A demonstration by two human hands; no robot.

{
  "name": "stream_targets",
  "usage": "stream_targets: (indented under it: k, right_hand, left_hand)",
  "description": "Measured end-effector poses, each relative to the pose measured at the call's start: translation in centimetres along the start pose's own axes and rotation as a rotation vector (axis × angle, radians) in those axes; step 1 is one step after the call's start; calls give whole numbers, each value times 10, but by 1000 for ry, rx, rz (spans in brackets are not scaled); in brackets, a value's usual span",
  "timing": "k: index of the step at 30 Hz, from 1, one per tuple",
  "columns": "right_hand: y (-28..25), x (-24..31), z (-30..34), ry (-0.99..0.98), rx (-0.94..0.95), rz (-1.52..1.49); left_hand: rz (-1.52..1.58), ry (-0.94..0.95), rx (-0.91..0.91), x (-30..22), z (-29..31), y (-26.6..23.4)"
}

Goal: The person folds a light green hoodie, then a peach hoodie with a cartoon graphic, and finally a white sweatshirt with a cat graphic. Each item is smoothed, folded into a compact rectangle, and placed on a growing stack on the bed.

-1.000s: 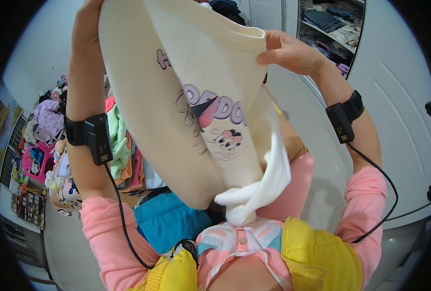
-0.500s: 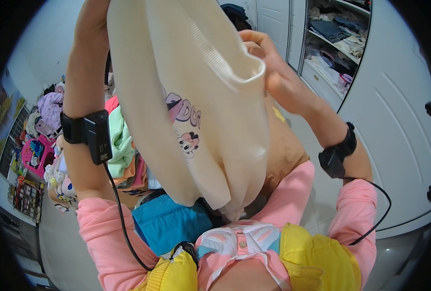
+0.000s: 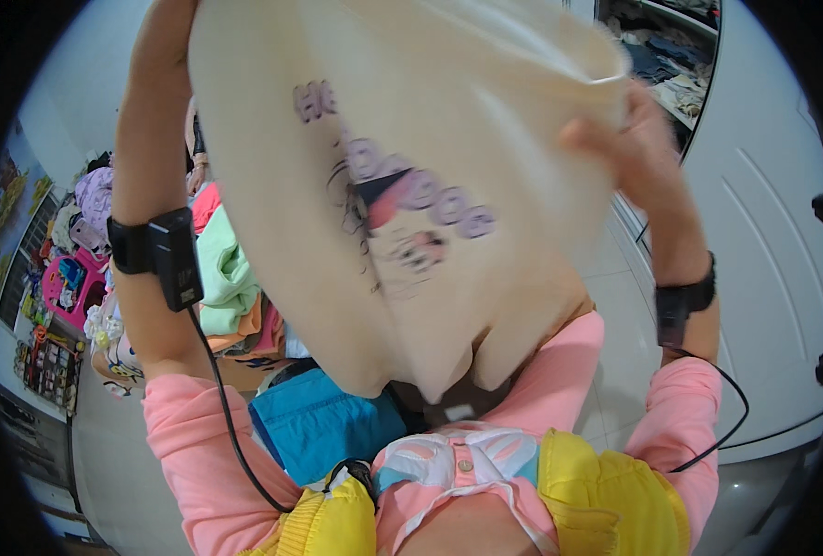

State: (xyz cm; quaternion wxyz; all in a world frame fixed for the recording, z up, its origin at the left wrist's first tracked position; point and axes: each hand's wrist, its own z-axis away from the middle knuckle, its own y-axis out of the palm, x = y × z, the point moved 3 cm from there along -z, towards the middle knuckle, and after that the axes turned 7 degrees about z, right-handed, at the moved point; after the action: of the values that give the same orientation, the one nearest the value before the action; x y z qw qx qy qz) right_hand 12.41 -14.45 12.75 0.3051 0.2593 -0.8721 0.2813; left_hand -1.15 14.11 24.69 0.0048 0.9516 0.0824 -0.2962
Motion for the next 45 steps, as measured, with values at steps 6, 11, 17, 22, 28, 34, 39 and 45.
stream_targets:
  k: [6, 11, 17, 22, 28, 34, 39, 45]
  right_hand:
    - [-63, 30, -33, -48, 129, 287]
    - [-75, 54, -54, 204, 144, 122]
    - [-83, 36, -86, 33, 497, 486]
    - [-72, -10, -108, 232, 191, 705]
    - [-23, 5, -93, 266, 183, 439]
    - [22, 27, -67, -78, 129, 753]
    - [37, 37, -53, -165, 171, 921]
    - [35, 18, -48, -68, 201, 889]
  left_hand:
    - [-341, -250, 172, 10, 15, -72]
    - [-169, -352, 260, 28, 19, -63]
    - [-209, -385, 407, 39, 32, -7]
    - [-222, -612, 74, 54, 30, 31]
    - [-89, -683, 10, 61, 29, 77]
    - [-52, -633, 101, 71, 30, 95]
    - [-34, -663, 99, 79, 30, 89]
    - [2, -676, 80, 81, 39, 82]
